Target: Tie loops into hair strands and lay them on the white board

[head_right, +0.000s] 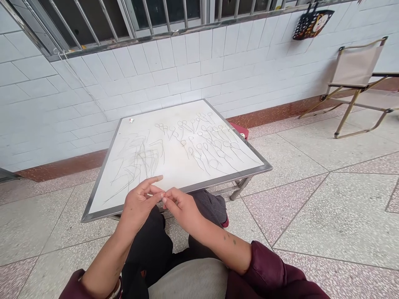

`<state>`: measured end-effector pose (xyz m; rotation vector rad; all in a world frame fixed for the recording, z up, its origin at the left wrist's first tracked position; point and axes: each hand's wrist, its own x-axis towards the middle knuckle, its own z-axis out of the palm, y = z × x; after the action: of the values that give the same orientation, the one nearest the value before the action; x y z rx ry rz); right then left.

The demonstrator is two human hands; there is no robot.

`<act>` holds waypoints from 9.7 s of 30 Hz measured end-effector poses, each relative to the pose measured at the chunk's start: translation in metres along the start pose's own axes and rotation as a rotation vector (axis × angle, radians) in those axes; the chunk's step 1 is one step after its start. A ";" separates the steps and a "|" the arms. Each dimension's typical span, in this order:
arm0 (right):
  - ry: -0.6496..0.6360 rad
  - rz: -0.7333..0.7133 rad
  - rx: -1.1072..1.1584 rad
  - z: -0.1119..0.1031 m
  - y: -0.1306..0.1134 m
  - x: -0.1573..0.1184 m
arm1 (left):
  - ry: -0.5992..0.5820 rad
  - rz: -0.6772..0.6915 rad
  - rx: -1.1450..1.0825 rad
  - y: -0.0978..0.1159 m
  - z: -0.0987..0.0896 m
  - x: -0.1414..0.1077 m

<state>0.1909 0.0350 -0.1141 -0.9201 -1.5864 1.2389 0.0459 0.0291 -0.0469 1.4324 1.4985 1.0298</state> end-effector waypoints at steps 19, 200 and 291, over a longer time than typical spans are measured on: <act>-0.058 0.100 0.132 0.010 0.009 0.001 | 0.136 -0.015 -0.022 -0.011 0.001 0.007; -0.232 -0.264 -0.126 -0.003 -0.004 0.017 | -0.125 -0.348 -0.596 -0.016 -0.030 -0.040; 0.070 0.141 0.195 0.024 0.023 0.067 | -0.222 -0.398 -0.523 -0.082 -0.017 -0.076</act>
<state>0.1469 0.0946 -0.1257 -0.9512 -1.3383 1.4165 0.0041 -0.0491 -0.1163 0.8097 1.1735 0.8918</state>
